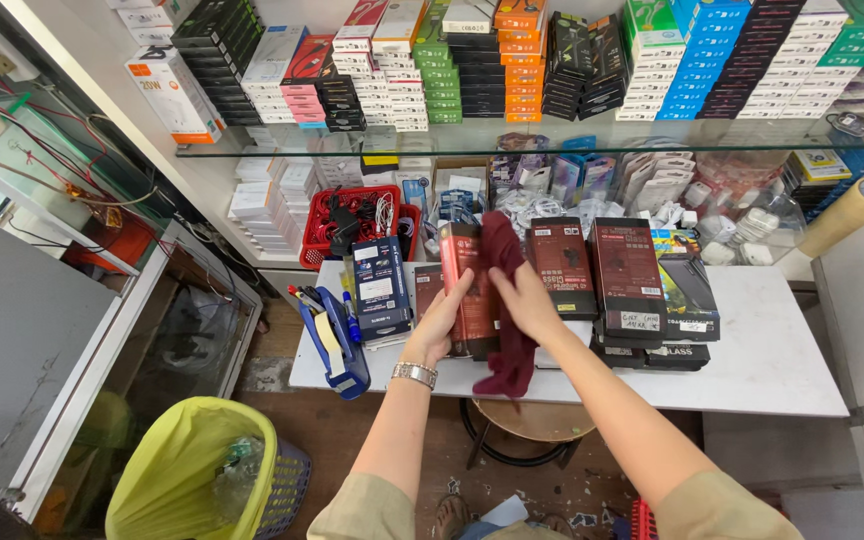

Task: The person retrieves several small product boxes from a glass display cabinet and places them on a counter. They then use a maroon cloth to wipe each box individually, handling them one at a time and stacking the cleaned boxes on the counter.

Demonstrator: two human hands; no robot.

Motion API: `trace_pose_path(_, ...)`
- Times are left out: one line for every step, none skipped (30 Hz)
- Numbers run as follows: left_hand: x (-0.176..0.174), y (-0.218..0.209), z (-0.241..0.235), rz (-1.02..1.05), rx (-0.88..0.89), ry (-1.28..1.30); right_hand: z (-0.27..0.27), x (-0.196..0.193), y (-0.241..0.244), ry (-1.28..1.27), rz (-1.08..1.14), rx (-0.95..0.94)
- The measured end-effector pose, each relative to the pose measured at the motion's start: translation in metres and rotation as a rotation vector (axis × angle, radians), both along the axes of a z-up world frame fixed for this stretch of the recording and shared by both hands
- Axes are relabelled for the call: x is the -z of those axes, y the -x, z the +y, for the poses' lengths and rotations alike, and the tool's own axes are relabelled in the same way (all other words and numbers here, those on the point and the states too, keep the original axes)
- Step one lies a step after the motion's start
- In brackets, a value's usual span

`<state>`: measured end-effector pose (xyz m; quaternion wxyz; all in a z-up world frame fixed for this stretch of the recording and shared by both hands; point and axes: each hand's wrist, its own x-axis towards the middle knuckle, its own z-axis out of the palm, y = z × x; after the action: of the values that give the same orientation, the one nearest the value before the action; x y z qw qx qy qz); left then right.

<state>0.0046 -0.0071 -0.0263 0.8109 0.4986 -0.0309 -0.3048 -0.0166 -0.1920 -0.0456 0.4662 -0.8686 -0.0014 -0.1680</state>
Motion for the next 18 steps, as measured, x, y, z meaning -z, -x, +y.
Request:
trace_pose_path(-0.001,0.001,0.007,0.031,0.027,0.048,-0.01,-0.005,-0.007,-0.051,0.171,0.107)
trace_pose_path(-0.002,0.002,0.013,0.062,0.054,0.096,-0.017,-0.01,-0.01,-0.101,0.346,0.21)
trace_pose_path(-0.005,0.002,0.018,0.071,0.073,0.127,-0.021,-0.016,-0.01,-0.469,0.321,0.108)
trace_pose_path(-0.008,0.002,0.023,0.081,0.093,0.157,-0.026,-0.024,-0.006,-0.834,0.291,0.001)
trace_pose_path(-0.011,0.004,0.024,0.092,0.11,0.19,-0.031,-0.033,-0.001,-1.192,0.259,-0.11)
trace_pose_path(-0.014,0.003,0.024,0.059,0.111,0.15,-0.033,-0.043,0.002,-1.147,0.318,-0.119)
trace_pose_path(-0.016,0.002,0.024,0.029,0.112,0.108,-0.032,-0.051,0.006,-1.105,0.379,-0.126)
trace_pose_path(-0.018,0.002,0.023,0.0,0.114,0.065,-0.03,-0.058,0.008,-1.062,0.439,-0.133)
trace_pose_path(-0.02,0.002,0.022,-0.07,0.078,0.005,-0.027,-0.064,0.01,-1.018,0.418,-0.159)
trace_pose_path(-0.022,0.002,0.02,-0.14,0.042,-0.055,-0.024,-0.068,0.013,-0.975,0.396,-0.184)
trace_pose_path(-0.025,0.001,0.017,-0.214,0.01,-0.113,-0.024,-0.072,0.015,-0.93,0.369,-0.206)
trace_pose_path(-0.027,0.0,0.015,-0.301,-0.015,-0.14,-0.023,-0.074,0.017,-0.891,0.321,-0.225)
trace_pose_path(-0.028,0.0,0.015,-0.389,-0.045,-0.165,-0.022,-0.074,0.017,-0.849,0.272,-0.247)
trace_pose_path(-0.03,0.0,0.015,-0.478,-0.074,-0.191,-0.02,-0.074,0.017,-0.808,0.224,-0.27)
trace_pose_path(-0.031,0.001,0.016,-0.493,-0.098,-0.27,-0.018,-0.072,0.018,-0.823,0.22,-0.267)
trace_pose_path(-0.031,0.002,0.018,-0.508,-0.122,-0.349,-0.016,-0.07,0.018,-0.839,0.217,-0.265)
trace_pose_path(-0.031,0.003,0.017,-0.521,-0.143,-0.427,-0.016,-0.067,0.02,-0.854,0.214,-0.259)
trace_pose_path(-0.031,0.004,0.017,-0.581,-0.185,-0.421,-0.017,-0.065,0.02,-0.848,0.209,-0.25)
